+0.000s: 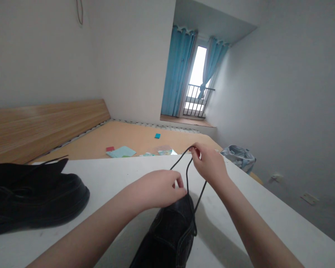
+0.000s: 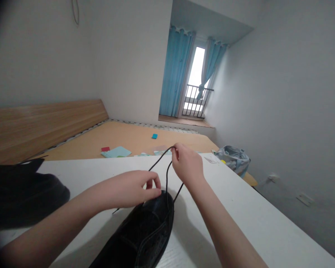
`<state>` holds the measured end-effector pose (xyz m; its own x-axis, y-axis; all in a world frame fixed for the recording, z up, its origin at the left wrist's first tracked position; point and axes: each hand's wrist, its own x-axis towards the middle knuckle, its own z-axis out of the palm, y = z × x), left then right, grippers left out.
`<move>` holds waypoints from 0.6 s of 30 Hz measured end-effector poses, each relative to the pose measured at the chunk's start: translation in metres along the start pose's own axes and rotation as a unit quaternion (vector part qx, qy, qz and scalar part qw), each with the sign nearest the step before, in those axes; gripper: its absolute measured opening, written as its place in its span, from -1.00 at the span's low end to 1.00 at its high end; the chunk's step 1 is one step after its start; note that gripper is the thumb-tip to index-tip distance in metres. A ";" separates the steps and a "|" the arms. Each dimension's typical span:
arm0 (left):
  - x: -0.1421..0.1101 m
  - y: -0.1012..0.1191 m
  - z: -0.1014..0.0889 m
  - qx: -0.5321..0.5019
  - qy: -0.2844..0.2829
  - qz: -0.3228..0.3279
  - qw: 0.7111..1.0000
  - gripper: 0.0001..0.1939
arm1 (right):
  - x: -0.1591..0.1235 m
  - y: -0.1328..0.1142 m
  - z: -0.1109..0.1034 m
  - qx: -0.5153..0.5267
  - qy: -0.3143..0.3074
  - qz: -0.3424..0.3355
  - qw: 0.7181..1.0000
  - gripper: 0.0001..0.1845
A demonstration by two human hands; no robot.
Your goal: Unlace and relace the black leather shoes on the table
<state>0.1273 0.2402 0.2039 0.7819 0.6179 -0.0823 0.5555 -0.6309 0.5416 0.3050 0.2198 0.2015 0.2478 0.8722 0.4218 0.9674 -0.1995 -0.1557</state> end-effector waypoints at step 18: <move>-0.003 -0.003 -0.040 -0.434 0.319 0.013 0.842 -0.86 | -0.025 -0.026 -0.023 0.281 -0.422 -0.177 0.843 -0.69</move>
<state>0.1123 0.2591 0.2360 0.3257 0.9103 0.2555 -0.0924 -0.2383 0.9668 0.2752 0.1932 0.2158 -0.4061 0.8873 -0.2187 0.7366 0.1762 -0.6530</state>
